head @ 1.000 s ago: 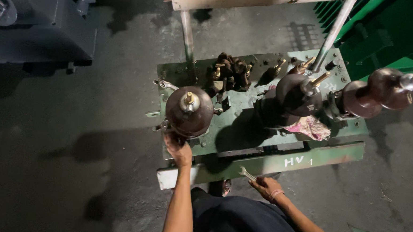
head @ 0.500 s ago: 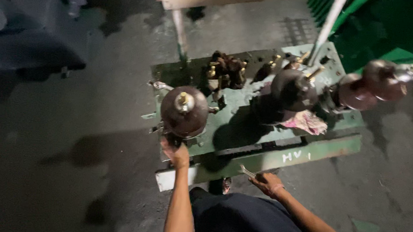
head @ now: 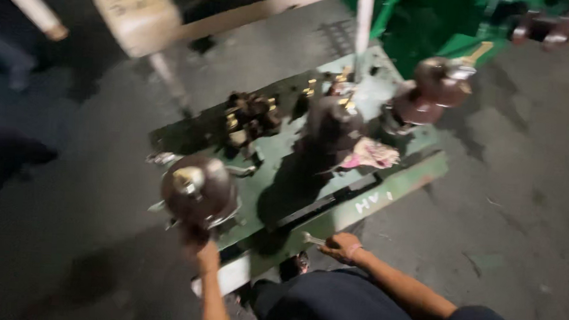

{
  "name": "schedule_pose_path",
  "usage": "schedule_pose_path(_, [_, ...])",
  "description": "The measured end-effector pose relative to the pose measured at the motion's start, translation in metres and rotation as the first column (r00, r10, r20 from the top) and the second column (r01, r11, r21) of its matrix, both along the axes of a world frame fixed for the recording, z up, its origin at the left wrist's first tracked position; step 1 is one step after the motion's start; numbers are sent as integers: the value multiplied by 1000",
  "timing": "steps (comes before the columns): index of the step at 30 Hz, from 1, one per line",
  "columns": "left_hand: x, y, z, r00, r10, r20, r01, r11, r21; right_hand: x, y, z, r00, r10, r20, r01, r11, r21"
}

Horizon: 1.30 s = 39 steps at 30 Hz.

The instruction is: The person mounts brown ceramic insulators onto a green metal transformer plate, threading them onto studs by hand and tightening the nuts underneath with wrenches. They work on one insulator at a time, holding the insulator steady while turning the fasteners from below the plate.

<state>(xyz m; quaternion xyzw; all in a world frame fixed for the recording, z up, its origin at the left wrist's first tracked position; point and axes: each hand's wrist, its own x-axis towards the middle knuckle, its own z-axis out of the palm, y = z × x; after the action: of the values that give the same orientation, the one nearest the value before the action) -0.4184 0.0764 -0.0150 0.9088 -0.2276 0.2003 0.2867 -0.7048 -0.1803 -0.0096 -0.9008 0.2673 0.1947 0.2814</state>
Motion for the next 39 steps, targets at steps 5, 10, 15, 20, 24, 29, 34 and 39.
schedule_pose_path(5, [3, 4, 5, 923, -270, -273, 112, 870, -480, -9, -6, -4, 1000, -3, -30, 3, 1000, 6])
schedule_pose_path(10, [-11, -20, 0, 966, 20, -258, -172, 794, -583, -12, -7, -7, 998, 17, -66, -16, 1000, 24])
schedule_pose_path(15, [-8, -5, 6, 993, 113, 44, -115, 992, 58, -13, -7, -12, 1000, -7, -14, 7, 1000, -11])
schedule_pose_path(20, [-9, -11, 3, 985, 24, -172, -107, 865, -490, -16, -7, -17, 998, -4, -57, 4, 1000, -10])
schedule_pose_path(24, [-5, -6, -6, 996, 82, 26, -78, 986, -146, -19, -7, -20, 998, -19, -57, 17, 999, -45])
schedule_pose_path(29, [0, 2, -7, 938, 27, -344, -127, 954, -271, -22, -7, -20, 1000, 9, -15, -9, 1000, -22])
schedule_pose_path(34, [-9, -11, 4, 965, -58, -257, -81, 862, -500, -13, -1, -9, 997, -35, -72, 39, 998, 55])
schedule_pose_path(39, [3, -9, 8, 961, -34, -275, -130, 819, -559, 3, 8, 13, 989, -12, -146, 18, 999, 39])
